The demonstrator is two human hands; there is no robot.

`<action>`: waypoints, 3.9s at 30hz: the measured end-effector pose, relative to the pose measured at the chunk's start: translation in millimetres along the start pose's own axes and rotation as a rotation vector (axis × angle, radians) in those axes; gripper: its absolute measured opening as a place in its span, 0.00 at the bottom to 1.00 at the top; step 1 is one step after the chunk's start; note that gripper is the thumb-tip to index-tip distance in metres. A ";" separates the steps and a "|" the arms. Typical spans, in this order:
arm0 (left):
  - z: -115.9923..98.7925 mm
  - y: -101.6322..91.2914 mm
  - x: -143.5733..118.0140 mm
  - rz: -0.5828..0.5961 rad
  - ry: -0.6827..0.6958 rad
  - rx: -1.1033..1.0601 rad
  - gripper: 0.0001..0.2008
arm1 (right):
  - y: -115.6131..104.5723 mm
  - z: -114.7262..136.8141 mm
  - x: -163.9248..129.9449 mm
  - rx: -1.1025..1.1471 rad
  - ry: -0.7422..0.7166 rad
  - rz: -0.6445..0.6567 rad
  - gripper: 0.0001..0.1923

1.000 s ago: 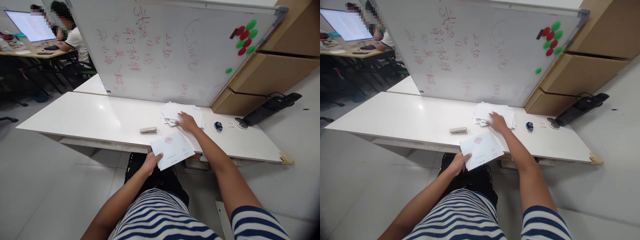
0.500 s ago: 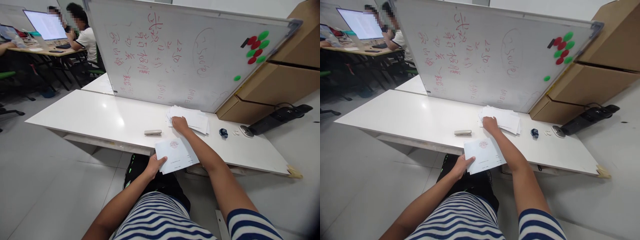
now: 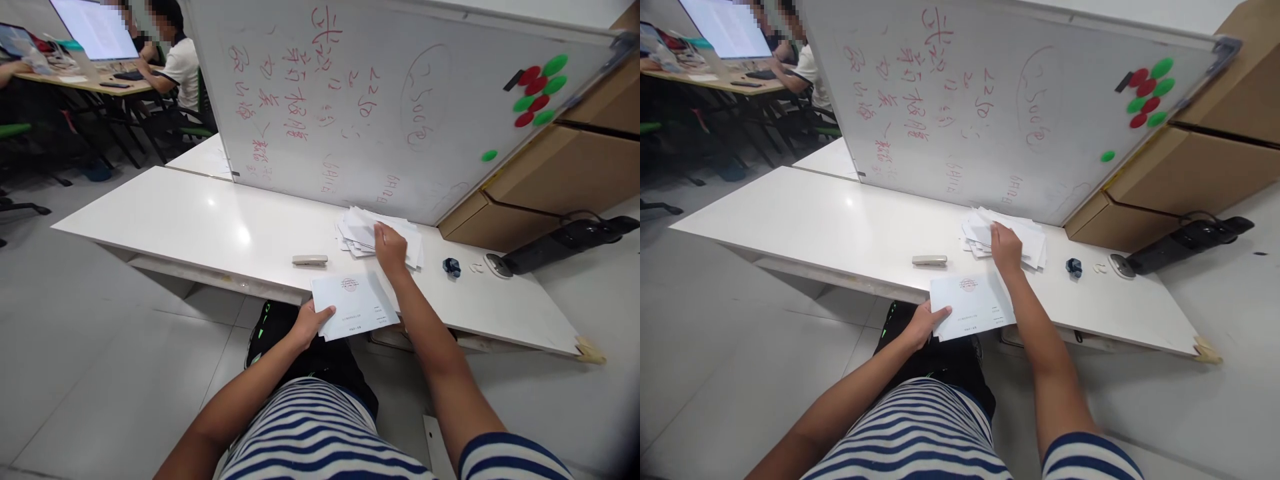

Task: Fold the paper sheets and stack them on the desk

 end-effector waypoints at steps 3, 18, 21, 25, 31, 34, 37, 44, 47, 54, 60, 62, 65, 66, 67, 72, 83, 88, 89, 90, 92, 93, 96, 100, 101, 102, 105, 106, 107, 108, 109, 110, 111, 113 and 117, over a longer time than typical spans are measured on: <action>1.5 0.3 1.5 -0.005 0.018 -0.017 0.28 | -31.4 36.0 -57.7 -0.045 -0.201 -0.058 0.18; 2.3 6.7 0.9 0.079 0.051 -0.047 0.28 | 4.1 73.6 -218.7 0.113 -0.074 0.228 0.18; -9.5 -0.7 -0.6 0.104 0.159 0.142 0.28 | -28.9 32.0 -200.7 0.135 0.197 -0.071 0.28; -50.3 -7.4 -5.7 0.185 0.328 0.363 0.24 | -51.5 -13.9 -164.7 0.576 0.533 -0.034 0.45; -104.9 -8.1 3.8 0.145 0.476 0.447 0.21 | -65.2 -13.6 -103.2 0.839 0.434 0.174 0.37; -100.2 -7.1 14.0 0.085 0.479 0.403 0.20 | -60.4 -17.9 -103.5 0.802 0.429 0.077 0.23; -91.0 -5.1 20.9 0.018 0.501 0.312 0.18 | -54.9 -22.1 -116.0 0.737 0.482 -0.086 0.20; -99.9 8.0 25.5 -0.037 0.585 0.431 0.16 | -39.1 -0.2 -124.5 0.502 0.522 -0.045 0.22; -88.2 9.5 32.1 -0.061 0.492 0.457 0.15 | -27.9 3.9 -132.0 0.475 0.607 -0.033 0.22; -62.9 15.7 37.0 -0.074 0.419 0.465 0.15 | -17.9 7.5 -154.5 0.508 0.594 -0.033 0.24; -97.7 6.9 27.6 -0.019 0.586 0.478 0.18 | -44.5 -2.7 -205.4 0.343 0.729 -0.250 0.22; -120.6 -8.6 35.9 -0.131 0.659 0.533 0.19 | -51.3 -6.1 -221.4 0.377 0.835 -0.288 0.22; -148.9 -28.2 64.3 -0.339 0.665 0.930 0.21 | -49.2 -5.7 -229.8 0.553 0.968 -0.257 0.20; -153.7 -31.4 76.4 -0.367 0.635 1.108 0.21 | -46.9 -4.0 -227.9 0.608 0.993 -0.242 0.18; -155.9 -34.1 88.3 -0.385 0.589 1.244 0.23 | -44.7 -2.1 -224.0 0.647 1.010 -0.232 0.17; -144.9 -39.5 127.8 -0.289 0.390 1.524 0.33 | -33.4 5.4 -192.2 0.708 1.048 -0.131 0.13; -139.9 -38.8 145.2 -0.015 0.488 1.611 0.35 | -1.5 11.1 -155.3 0.722 1.112 0.153 0.11; -136.9 -37.8 144.2 -0.026 0.466 1.635 0.33 | 4.7 8.8 -158.3 0.724 1.120 0.197 0.11; -136.7 -37.0 143.4 -0.024 0.455 1.647 0.33 | 5.1 7.5 -158.8 0.728 1.121 0.207 0.10; -136.8 -36.2 142.6 -0.026 0.445 1.659 0.33 | 5.5 5.9 -159.1 0.733 1.118 0.216 0.10; -137.2 -34.5 141.1 -0.038 0.421 1.683 0.33 | 5.6 1.4 -159.9 0.731 1.117 0.224 0.09; -137.4 -34.0 140.7 -0.050 0.404 1.693 0.33 | 5.4 -1.2 -160.5 0.730 1.116 0.223 0.09; -137.4 -33.6 141.4 -0.098 0.351 1.725 0.33 | 4.2 -8.1 -163.1 0.770 1.103 0.219 0.09; -136.0 -34.2 144.4 -0.151 0.333 1.788 0.32 | -0.5 -12.4 -164.6 0.823 1.058 0.269 0.11; -135.8 -34.3 144.7 -0.165 0.334 1.808 0.32 | -2.2 -13.1 -164.2 0.824 1.052 0.286 0.13; -135.7 -34.3 144.7 -0.181 0.335 1.828 0.31 | -3.7 -13.7 -163.6 0.826 1.048 0.300 0.14; -136.3 -31.9 142.7 -0.227 0.365 1.891 0.31 | -6.1 -15.5 -161.9 0.852 1.036 0.318 0.17; -136.7 -30.1 141.6 -0.234 0.388 1.909 0.31 | -6.0 -16.2 -161.9 0.863 1.032 0.314 0.18; -136.9 -28.3 140.5 -0.238 0.412 1.925 0.31 | -5.4 -17.0 -162.5 0.873 1.028 0.306 0.19; -137.0 -26.8 139.5 -0.237 0.427 1.937 0.32 | -4.6 -17.7 -163.4 0.879 1.022 0.295 0.20; -136.9 -25.8 138.9 -0.235 0.431 1.945 0.32 | -3.5 -18.3 -164.7 0.881 1.016 0.283 0.20; -136.8 -25.4 138.5 -0.234 0.422 1.949 0.32 | -2.4 -18.7 -166.3 0.878 1.008 0.269 0.20; -136.6 -25.5 138.2 -0.233 0.409 1.950 0.32 | -1.4 -18.9 -168.0 0.870 1.001 0.258 0.20; -136.5 -26.3 137.7 -0.230 0.391 1.942 0.33 | 0.3 -18.2 -171.4 0.857 0.994 0.242 0.20; -136.7 -27.8 136.5 -0.203 0.396 1.902 0.33 | -0.6 -13.4 -175.6 0.854 1.007 0.233 0.18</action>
Point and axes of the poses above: each hand's wrist, its own x-axis towards the middle knuckle, its own y-axis out of the palm, z = x × y, the point moved 4 cm from there along x, towards the middle knuckle, and after that the axes turned 11 degrees about x, right-handed, at the moved point
